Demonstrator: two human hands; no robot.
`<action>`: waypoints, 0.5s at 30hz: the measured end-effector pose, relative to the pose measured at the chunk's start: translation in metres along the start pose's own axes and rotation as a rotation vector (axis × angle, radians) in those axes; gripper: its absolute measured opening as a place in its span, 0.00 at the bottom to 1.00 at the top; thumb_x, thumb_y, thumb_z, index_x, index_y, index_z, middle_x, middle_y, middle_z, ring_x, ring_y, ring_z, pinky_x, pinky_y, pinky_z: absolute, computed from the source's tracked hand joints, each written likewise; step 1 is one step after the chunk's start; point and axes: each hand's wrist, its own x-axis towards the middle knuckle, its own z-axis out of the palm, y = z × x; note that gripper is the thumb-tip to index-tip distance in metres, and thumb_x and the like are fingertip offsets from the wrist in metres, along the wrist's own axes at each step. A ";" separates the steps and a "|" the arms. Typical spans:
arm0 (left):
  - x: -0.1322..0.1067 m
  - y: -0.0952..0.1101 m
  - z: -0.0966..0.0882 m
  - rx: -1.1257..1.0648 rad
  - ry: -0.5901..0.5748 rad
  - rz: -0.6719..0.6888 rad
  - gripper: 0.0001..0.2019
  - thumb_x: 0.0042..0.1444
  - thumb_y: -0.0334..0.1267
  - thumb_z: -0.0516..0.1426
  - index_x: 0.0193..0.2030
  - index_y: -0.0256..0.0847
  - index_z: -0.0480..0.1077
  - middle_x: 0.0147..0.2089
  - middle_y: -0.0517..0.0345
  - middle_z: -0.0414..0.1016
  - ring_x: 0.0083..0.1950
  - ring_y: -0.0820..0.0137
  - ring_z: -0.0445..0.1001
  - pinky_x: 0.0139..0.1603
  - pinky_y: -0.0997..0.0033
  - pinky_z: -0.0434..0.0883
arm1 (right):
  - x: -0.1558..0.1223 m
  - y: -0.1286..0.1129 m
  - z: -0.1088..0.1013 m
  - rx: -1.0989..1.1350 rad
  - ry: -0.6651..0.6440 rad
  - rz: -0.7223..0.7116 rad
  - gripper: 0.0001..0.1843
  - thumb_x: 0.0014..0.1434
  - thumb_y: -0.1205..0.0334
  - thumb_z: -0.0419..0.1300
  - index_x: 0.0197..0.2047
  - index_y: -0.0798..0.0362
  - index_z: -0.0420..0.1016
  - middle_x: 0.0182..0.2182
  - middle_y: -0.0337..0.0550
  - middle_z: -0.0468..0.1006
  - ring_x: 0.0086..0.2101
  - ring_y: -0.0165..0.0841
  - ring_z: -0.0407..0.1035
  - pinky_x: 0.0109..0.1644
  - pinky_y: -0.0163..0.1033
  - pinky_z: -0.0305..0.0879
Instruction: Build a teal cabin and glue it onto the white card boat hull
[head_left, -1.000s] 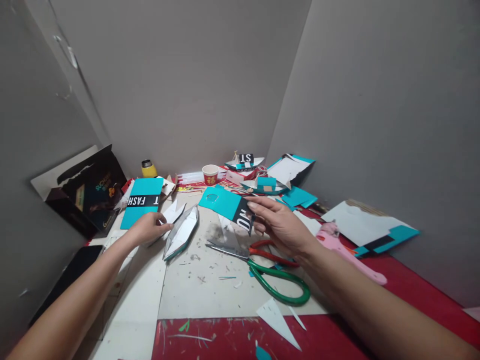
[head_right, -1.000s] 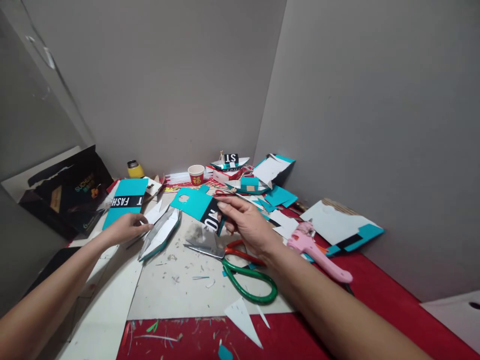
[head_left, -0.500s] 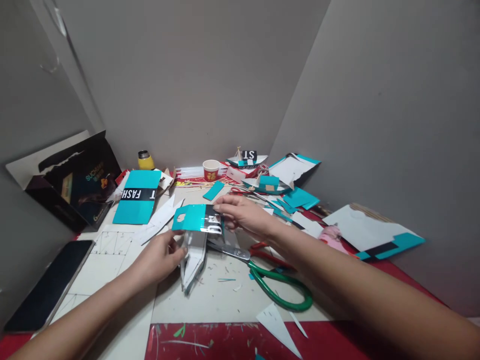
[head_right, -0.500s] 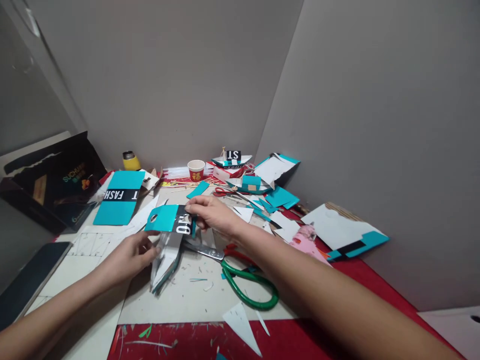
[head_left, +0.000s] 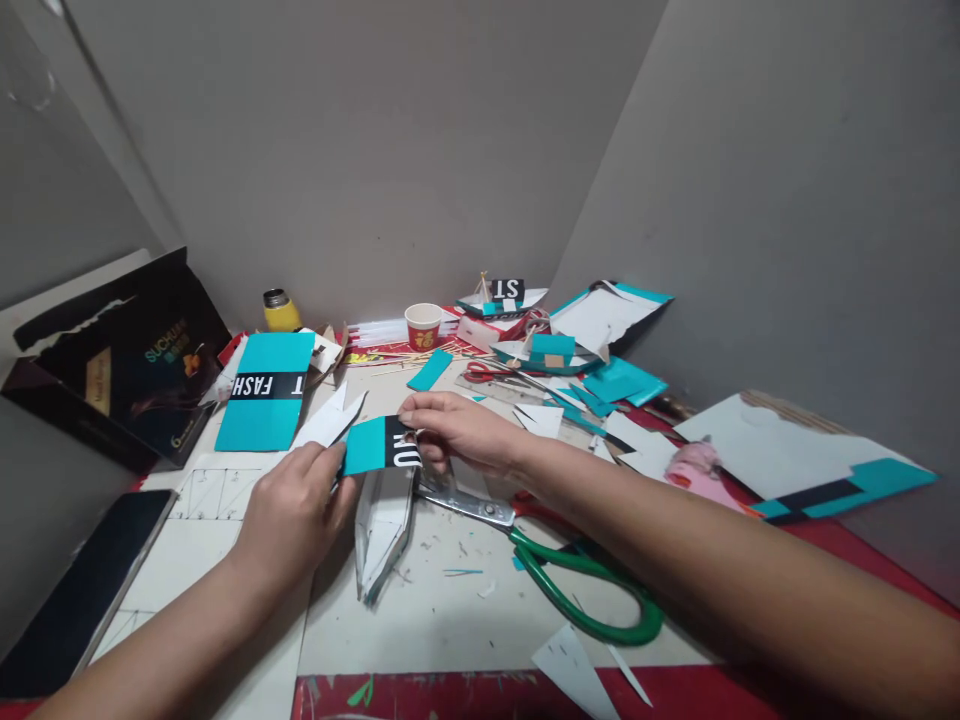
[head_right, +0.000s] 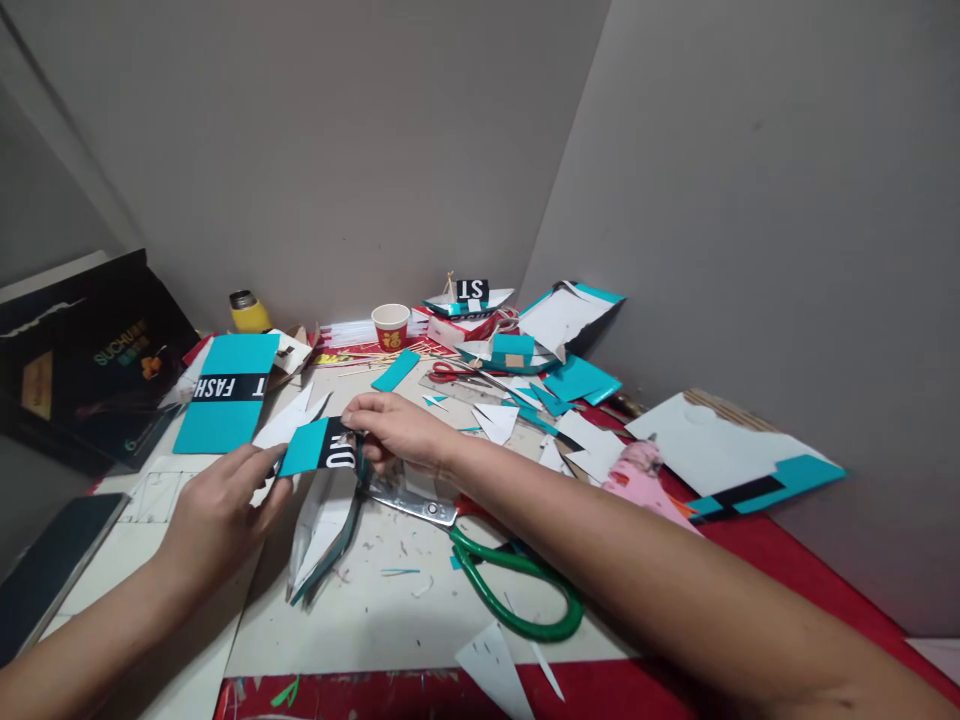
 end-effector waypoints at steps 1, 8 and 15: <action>0.001 0.001 0.001 0.038 0.015 0.026 0.09 0.60 0.35 0.51 0.38 0.38 0.72 0.31 0.49 0.75 0.32 0.61 0.75 0.31 0.66 0.69 | 0.001 0.001 -0.001 -0.007 -0.017 0.006 0.08 0.59 0.59 0.58 0.30 0.51 0.66 0.12 0.29 0.65 0.13 0.23 0.56 0.16 0.27 0.54; 0.009 0.016 0.001 -0.199 -0.028 -0.191 0.15 0.58 0.36 0.54 0.52 0.40 0.68 0.34 0.56 0.78 0.27 0.69 0.75 0.30 0.71 0.69 | 0.003 0.003 -0.007 -0.024 -0.035 -0.022 0.07 0.62 0.64 0.57 0.31 0.53 0.69 0.17 0.35 0.75 0.14 0.23 0.65 0.18 0.26 0.60; 0.008 0.025 0.003 -0.491 -0.198 -0.390 0.17 0.58 0.39 0.55 0.54 0.41 0.65 0.30 0.60 0.74 0.25 0.70 0.71 0.30 0.71 0.67 | 0.002 -0.002 -0.004 -0.055 -0.024 -0.024 0.07 0.61 0.68 0.58 0.30 0.55 0.71 0.17 0.32 0.74 0.14 0.22 0.65 0.18 0.26 0.63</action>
